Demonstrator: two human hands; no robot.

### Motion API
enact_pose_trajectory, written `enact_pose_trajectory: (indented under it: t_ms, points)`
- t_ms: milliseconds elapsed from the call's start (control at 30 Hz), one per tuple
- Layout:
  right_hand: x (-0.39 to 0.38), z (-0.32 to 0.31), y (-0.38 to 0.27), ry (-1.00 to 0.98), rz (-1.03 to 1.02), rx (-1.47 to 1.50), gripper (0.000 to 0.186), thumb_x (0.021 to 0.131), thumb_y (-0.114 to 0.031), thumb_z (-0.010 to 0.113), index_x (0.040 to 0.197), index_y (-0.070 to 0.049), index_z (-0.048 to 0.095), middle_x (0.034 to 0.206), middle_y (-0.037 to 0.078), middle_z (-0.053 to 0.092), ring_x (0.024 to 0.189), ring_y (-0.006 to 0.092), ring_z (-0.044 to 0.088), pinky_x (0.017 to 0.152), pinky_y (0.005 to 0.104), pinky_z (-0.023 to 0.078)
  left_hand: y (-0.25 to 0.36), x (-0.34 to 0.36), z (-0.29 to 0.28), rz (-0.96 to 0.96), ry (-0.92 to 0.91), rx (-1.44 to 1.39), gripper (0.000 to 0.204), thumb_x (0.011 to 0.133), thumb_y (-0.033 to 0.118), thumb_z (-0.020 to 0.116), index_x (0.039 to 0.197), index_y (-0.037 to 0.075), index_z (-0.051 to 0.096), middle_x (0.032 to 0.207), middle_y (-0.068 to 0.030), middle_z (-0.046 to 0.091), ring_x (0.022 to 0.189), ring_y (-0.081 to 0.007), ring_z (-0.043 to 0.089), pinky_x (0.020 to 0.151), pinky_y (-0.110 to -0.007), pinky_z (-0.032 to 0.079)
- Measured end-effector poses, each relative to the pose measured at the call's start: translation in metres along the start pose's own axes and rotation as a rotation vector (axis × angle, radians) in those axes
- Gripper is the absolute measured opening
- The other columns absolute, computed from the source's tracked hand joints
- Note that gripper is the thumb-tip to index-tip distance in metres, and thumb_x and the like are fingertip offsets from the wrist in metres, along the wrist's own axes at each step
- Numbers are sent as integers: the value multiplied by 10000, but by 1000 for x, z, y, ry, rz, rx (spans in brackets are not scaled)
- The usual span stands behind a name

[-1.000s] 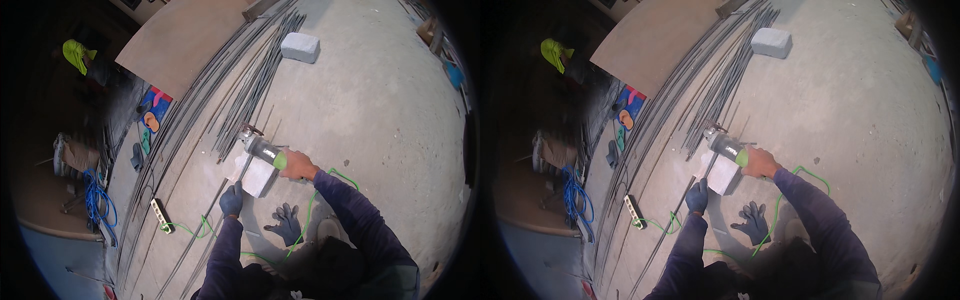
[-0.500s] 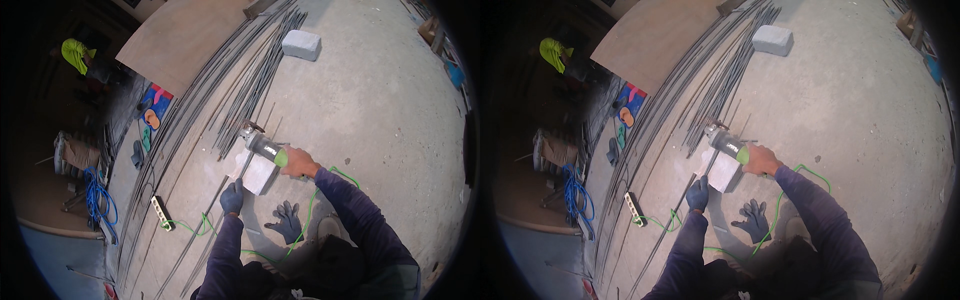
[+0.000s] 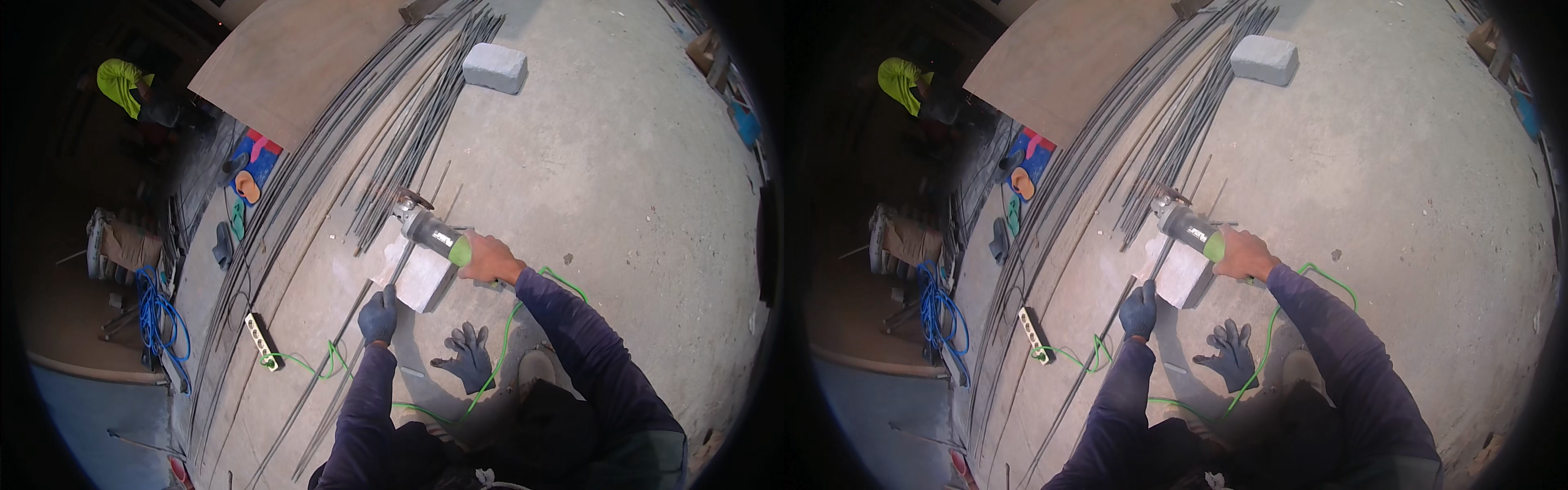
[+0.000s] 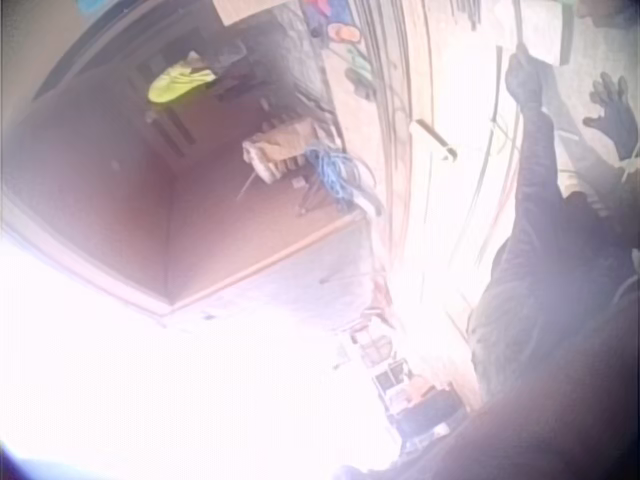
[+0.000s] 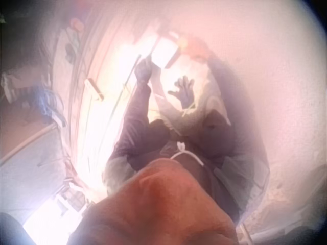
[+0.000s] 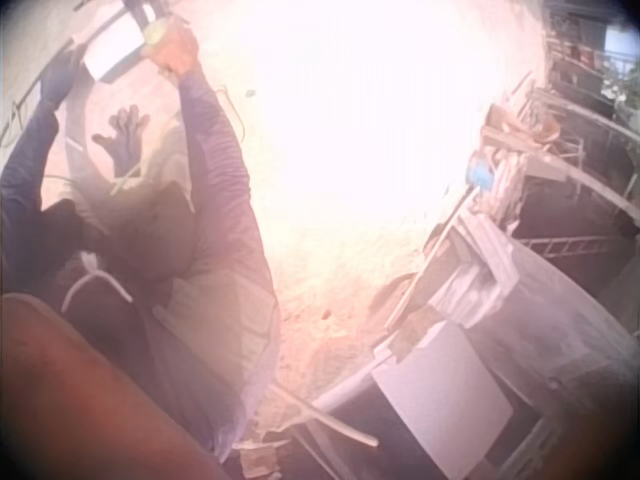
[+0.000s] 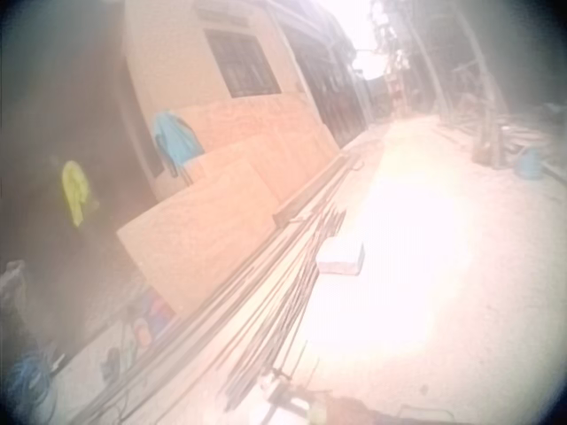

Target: The person sits on the floor and uses an angle grinder to cut long metal rods to a specific length. They measure the rods against a reference piece, mark them with a white marker, and then cut them using the grinder.

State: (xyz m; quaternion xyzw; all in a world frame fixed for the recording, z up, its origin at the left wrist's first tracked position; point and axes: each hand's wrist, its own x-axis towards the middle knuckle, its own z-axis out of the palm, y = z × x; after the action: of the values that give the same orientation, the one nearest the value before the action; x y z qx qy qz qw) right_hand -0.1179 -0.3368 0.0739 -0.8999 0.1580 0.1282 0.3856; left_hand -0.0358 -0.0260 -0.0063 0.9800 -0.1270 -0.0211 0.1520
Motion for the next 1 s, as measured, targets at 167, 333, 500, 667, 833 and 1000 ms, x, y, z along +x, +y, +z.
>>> enact_pose_trajectory:
  t_ms: [167,333,500,667,833,1000]
  points:
    - [0,-1,0,-6,3,-1,863,690,-349,812,1405,-7,472,1150,273,690,1089,440,674,947,484,545,-1,0,0,16,15,-20,596,1024,579,443,863,74,716,802,-251,701,778,-452,689,720,-549,518]
    - [-1,-5,-7,-39,27,14,879,687,-356,809,1419,-13,465,1170,271,683,1105,435,668,957,481,539,1,-1,-4,-15,-6,-16,600,1022,586,443,868,75,717,812,-246,705,794,-447,690,734,-545,517]
    - [0,-1,-2,-18,39,12,874,689,-359,807,1423,-29,468,1188,267,676,1121,433,660,959,480,537,7,-1,-7,-28,-25,-1,599,1024,584,441,868,74,714,819,-243,707,801,-443,690,743,-541,517]
    - [3,2,0,-19,34,17,876,684,-367,808,1418,-29,471,1168,270,678,1113,439,660,958,480,536,4,-1,-5,-17,-2,15,586,1026,574,445,850,81,709,813,-239,707,786,-442,690,729,-543,521]
    - [1,-2,-1,-22,17,27,884,677,-372,812,1413,-18,473,1176,279,677,1122,437,660,963,478,535,3,-1,-2,9,33,17,575,1025,568,453,834,90,708,799,-236,704,763,-442,689,709,-545,525]
    - [2,-1,-1,-29,42,7,886,684,-363,817,1421,-15,470,1187,280,676,1127,435,660,970,476,536,2,-1,0,22,37,13,577,1024,569,456,840,86,711,788,-239,700,764,-443,691,708,-540,526]
